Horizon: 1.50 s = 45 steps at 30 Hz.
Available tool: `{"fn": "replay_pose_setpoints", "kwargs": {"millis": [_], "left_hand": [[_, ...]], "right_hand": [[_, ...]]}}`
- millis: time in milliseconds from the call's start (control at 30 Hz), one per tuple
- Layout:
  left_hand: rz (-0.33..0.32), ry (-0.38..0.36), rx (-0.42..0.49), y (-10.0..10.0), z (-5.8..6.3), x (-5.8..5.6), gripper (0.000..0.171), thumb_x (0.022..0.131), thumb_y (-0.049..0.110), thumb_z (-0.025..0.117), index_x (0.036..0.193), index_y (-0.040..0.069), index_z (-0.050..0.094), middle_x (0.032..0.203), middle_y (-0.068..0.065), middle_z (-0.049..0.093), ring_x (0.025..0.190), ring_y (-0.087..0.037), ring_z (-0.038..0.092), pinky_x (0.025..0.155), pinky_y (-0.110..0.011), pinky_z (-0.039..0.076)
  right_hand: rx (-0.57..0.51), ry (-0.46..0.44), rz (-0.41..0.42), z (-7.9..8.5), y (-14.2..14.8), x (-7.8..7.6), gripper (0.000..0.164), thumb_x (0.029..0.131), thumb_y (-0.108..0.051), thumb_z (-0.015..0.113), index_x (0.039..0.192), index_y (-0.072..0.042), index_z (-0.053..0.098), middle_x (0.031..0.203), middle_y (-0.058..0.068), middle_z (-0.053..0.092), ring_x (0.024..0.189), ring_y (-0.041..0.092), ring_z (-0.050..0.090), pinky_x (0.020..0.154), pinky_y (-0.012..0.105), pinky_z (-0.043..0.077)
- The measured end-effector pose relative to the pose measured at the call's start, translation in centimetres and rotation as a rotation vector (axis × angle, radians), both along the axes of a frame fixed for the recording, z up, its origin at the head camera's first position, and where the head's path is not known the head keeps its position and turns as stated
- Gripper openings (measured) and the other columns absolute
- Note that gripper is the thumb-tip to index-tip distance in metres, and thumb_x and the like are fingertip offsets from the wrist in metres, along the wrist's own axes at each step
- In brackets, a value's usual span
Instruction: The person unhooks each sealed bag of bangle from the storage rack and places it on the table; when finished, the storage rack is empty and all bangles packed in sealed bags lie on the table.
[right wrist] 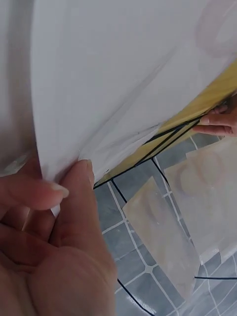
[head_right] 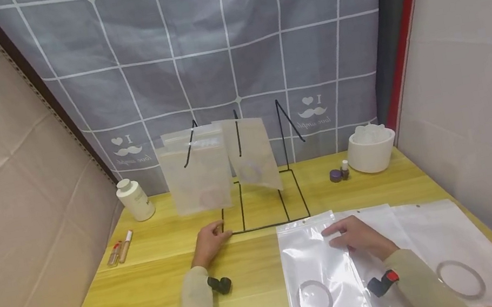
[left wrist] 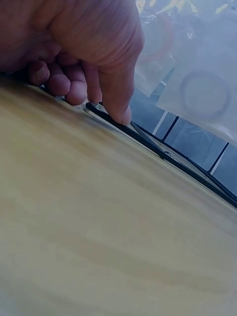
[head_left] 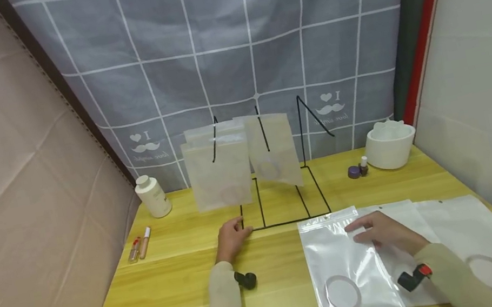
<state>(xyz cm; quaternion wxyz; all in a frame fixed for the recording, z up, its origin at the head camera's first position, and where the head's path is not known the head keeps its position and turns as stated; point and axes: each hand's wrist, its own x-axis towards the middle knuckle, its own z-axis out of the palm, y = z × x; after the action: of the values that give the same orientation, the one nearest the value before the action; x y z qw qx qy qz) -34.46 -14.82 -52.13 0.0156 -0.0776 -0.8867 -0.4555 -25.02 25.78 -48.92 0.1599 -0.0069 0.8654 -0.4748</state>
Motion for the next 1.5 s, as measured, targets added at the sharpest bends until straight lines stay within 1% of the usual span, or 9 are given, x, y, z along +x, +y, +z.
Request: {"fn": "replay_pose_setpoints", "kwargs": {"millis": [200,367,433,567,700,1000,1100,1333,1500], "left_hand": [[0.009,0.000,-0.008,0.1,-0.1,0.1,0.050,0.092,0.018,0.074,0.135,-0.003,0.062,0.064,0.002,0.044,0.056,-0.013,0.035,0.059,-0.031,0.036],[0.014,0.006,0.009,0.0,0.0,0.2,0.048,0.093,0.017,0.073,0.135,-0.002,0.062,0.064,0.000,0.045,0.055,-0.014,0.035,0.059,-0.031,0.036],[0.010,0.004,0.017,-0.1,0.1,0.3,0.048,0.093,0.017,0.073,0.135,-0.003,0.061,0.063,0.000,0.046,0.054,-0.015,0.035,0.059,-0.032,0.036],[0.001,0.008,0.020,-0.1,0.1,0.4,0.048,0.094,0.016,0.072,0.135,-0.004,0.061,0.063,0.000,0.045,0.054,-0.015,0.035,0.061,-0.032,0.038],[0.000,0.012,0.022,0.1,0.2,0.5,0.047,0.094,0.016,0.072,0.135,-0.004,0.061,0.062,0.001,0.044,0.054,-0.015,0.034,0.061,-0.033,0.037],[0.001,0.016,0.018,0.2,0.1,0.5,0.048,0.093,0.016,0.073,0.135,-0.004,0.061,0.061,0.001,0.045,0.054,-0.015,0.035,0.060,-0.033,0.036],[0.004,0.015,0.017,0.1,-0.3,0.5,0.048,0.093,0.016,0.073,0.135,-0.004,0.061,0.062,0.001,0.045,0.054,-0.015,0.035,0.060,-0.033,0.037],[0.023,-0.006,0.040,0.2,-0.5,0.5,0.049,0.093,0.016,0.073,0.136,-0.001,0.061,0.060,0.001,0.043,0.052,-0.014,0.033,0.058,-0.032,0.036],[0.019,0.001,0.027,0.1,-0.3,0.5,0.049,0.092,0.016,0.073,0.136,-0.002,0.061,0.061,0.000,0.045,0.053,-0.014,0.034,0.059,-0.031,0.036]], "right_hand": [[0.058,0.117,0.042,-0.8,-0.1,-0.1,0.033,0.086,-0.014,0.078,0.118,-0.006,0.075,0.111,0.014,0.069,0.048,0.012,0.045,0.049,0.029,0.044],[0.168,0.229,0.043,-0.9,-0.6,-0.1,0.029,0.085,-0.017,0.080,0.113,-0.010,0.078,0.102,0.007,0.071,0.078,0.016,0.056,0.067,0.033,0.047],[0.202,0.235,0.029,-1.0,-0.9,0.0,0.028,0.084,-0.017,0.081,0.112,-0.011,0.078,0.091,0.005,0.067,0.085,0.017,0.053,0.071,0.031,0.043],[0.236,0.223,0.004,-1.0,-1.3,0.3,0.028,0.084,-0.017,0.080,0.111,-0.010,0.079,0.071,0.002,0.048,0.073,0.018,0.044,0.063,0.029,0.036],[0.268,0.205,-0.005,-0.8,-1.3,0.3,0.030,0.085,-0.020,0.080,0.113,-0.012,0.078,0.071,0.002,0.047,0.072,0.017,0.043,0.063,0.029,0.034],[0.294,0.171,0.003,-0.2,-1.1,0.0,0.028,0.085,-0.024,0.080,0.112,-0.014,0.079,0.094,0.002,0.067,0.082,0.019,0.047,0.067,0.033,0.037],[0.300,0.210,0.022,0.2,-1.4,-0.6,0.027,0.088,-0.025,0.078,0.111,-0.013,0.079,0.096,0.002,0.069,0.082,0.019,0.048,0.068,0.032,0.039],[0.262,0.293,0.043,1.6,-2.8,-3.0,0.033,0.092,-0.025,0.074,0.118,-0.005,0.075,0.075,0.003,0.059,0.069,0.018,0.051,0.058,0.031,0.042],[0.190,0.454,0.022,3.1,-4.1,-5.0,0.037,0.095,-0.027,0.071,0.123,-0.003,0.071,0.089,0.006,0.067,0.078,0.019,0.060,0.065,0.035,0.049]]}}
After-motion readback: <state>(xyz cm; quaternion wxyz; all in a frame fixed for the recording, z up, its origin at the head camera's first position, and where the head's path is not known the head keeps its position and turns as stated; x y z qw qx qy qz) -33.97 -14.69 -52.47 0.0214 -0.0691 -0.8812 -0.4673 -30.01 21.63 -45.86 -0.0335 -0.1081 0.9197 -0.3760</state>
